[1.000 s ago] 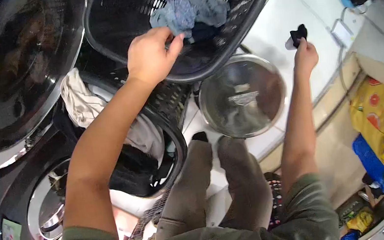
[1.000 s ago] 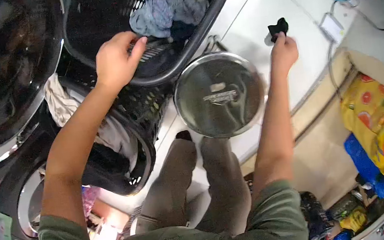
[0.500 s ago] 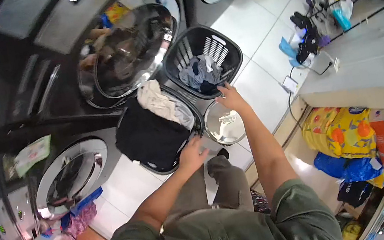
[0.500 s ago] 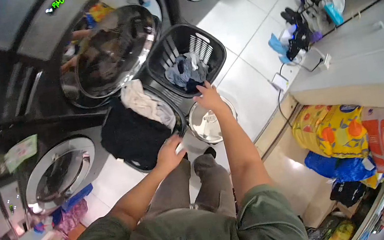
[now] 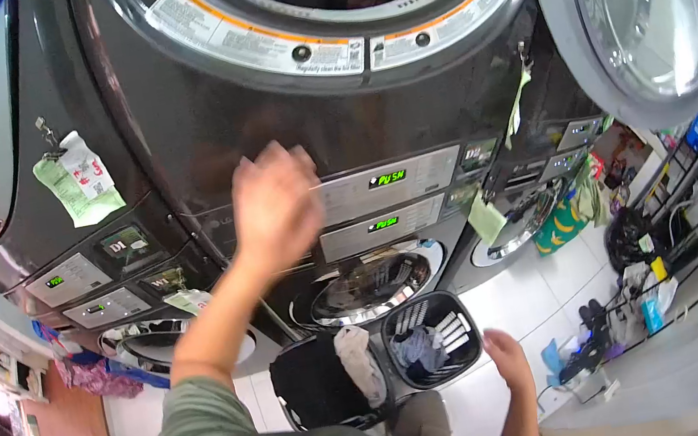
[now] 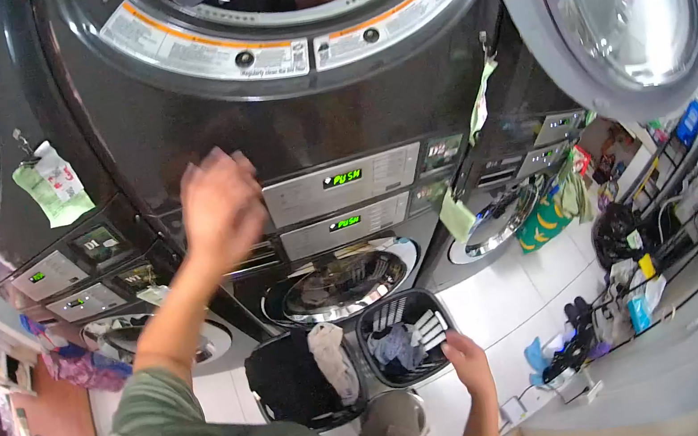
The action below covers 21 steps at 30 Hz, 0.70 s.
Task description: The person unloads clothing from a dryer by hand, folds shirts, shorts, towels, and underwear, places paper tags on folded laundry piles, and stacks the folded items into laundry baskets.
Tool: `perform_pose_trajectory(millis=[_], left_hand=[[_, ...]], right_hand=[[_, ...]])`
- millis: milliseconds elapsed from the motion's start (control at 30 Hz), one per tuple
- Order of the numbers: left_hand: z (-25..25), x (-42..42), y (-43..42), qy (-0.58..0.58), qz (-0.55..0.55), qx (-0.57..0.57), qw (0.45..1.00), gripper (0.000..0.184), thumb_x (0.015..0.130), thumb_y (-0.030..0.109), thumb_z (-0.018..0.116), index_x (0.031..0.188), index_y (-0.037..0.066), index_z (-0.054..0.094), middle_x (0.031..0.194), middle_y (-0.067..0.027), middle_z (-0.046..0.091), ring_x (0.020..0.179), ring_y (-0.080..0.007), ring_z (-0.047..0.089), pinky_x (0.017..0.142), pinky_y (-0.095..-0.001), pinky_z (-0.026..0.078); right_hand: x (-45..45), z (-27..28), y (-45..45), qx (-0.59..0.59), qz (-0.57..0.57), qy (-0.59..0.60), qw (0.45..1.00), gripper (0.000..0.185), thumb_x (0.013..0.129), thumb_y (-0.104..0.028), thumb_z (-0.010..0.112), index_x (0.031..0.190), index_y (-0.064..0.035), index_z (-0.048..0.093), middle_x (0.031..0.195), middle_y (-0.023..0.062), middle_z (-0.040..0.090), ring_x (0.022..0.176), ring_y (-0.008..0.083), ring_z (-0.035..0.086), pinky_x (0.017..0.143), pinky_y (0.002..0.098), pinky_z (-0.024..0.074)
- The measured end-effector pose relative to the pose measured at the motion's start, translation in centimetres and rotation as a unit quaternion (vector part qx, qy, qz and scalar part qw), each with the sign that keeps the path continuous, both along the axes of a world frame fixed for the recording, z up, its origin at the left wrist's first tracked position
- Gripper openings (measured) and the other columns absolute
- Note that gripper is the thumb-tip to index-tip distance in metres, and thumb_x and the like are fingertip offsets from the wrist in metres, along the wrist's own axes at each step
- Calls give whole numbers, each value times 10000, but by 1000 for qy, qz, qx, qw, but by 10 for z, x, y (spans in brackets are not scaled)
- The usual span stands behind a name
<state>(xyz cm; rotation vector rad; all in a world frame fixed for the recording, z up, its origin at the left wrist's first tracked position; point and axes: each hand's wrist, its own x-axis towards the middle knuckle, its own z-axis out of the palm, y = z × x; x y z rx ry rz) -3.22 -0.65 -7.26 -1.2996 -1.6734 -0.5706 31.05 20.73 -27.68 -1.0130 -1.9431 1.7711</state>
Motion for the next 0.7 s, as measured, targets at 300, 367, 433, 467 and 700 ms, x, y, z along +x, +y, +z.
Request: perform_pose_trajectory(millis=[300,367,433,467,700], left_hand=[[163,-82,7,15,345,229,910,552,767,412,567,1239,150,450,1371,-78,330,1294,-389,149,995,-552,104],[166,-83,8,4,362,230,903,537,732,372,618,1207,159,485,1366,-60,343,1298,-376,151,1007,-522,108],[165,-85,7,-4,356,238,904,532,719,355,635,1193,155,497,1356,-59,358,1299,-368,156,1009,-517,105],[165,-86,6,-1,356,245,902,521,714,352,640,1176,148,513,1341,-56,380,1300,-361,162,1011,-510,104],[163,-88,4,-4,335,270,903,446,713,337,612,1117,158,552,1318,-30,415,1297,-361,173,1000,-511,103]], right_hand=[[-225,360,72,308,264,320,857,319,750,-120,625,1050,-24,577,1015,96,592,976,198,549,872,313,411],[-302,415,63,317,232,348,851,403,753,-178,638,1105,-18,525,995,133,585,939,189,559,812,295,440],[-395,443,71,468,264,248,806,681,681,-359,679,1188,36,454,1114,226,536,1018,294,538,875,334,413],[-432,445,71,519,304,116,790,760,646,-400,682,1199,63,441,1172,258,490,1056,335,513,903,349,393],[-459,512,82,-28,203,328,922,250,825,-192,502,992,-17,567,1032,131,573,892,298,551,791,470,444]])
